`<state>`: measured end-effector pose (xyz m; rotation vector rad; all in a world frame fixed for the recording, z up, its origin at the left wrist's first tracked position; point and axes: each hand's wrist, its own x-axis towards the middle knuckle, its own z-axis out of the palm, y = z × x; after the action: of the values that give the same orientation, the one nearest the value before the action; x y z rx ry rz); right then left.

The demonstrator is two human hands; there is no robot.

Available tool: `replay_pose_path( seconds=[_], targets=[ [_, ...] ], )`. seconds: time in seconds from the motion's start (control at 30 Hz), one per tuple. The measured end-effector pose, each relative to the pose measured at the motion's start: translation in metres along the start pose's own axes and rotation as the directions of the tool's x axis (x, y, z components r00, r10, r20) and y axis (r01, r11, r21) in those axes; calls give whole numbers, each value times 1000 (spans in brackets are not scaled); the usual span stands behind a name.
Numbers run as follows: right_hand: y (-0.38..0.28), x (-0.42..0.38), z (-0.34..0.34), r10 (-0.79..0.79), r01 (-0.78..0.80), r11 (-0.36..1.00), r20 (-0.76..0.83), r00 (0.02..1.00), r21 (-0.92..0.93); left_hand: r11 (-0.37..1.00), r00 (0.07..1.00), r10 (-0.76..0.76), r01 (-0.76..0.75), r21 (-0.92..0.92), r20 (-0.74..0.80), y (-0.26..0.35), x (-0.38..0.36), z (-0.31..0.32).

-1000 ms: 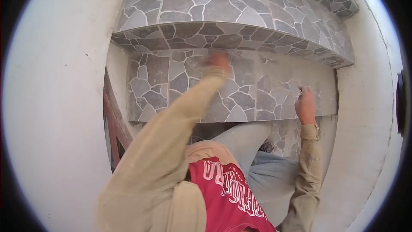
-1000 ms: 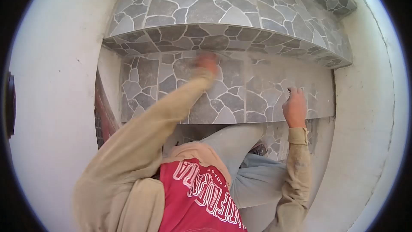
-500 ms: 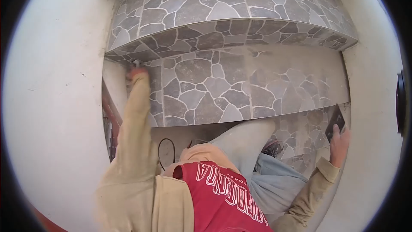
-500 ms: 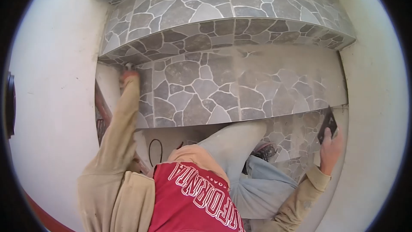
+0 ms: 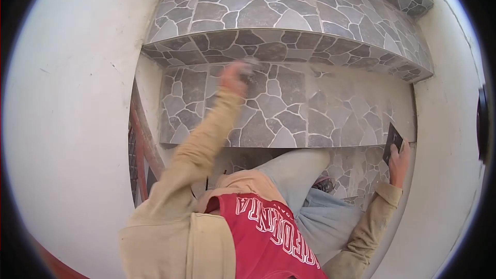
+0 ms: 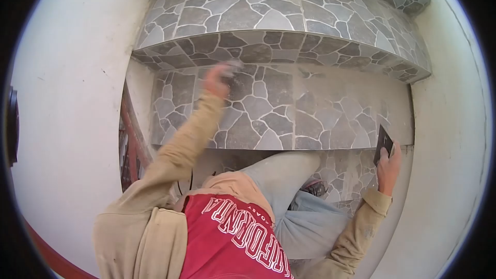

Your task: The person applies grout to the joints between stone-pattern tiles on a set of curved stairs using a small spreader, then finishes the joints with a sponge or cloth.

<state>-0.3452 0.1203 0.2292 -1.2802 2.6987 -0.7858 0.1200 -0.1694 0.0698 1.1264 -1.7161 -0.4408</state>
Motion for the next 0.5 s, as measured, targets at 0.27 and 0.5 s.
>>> replay_pose_path(
  seconds=[0.27,0.5],
  targets=[
    [-172,-41,149,-690,699,713,229,687,55,721,914,-405,341,604,-32,-249,13,-185],
    [-336,-94,350,-859,891,435,357,368,128,499,973,-183,218,839,-144,-210,-5,-157]
  ],
)
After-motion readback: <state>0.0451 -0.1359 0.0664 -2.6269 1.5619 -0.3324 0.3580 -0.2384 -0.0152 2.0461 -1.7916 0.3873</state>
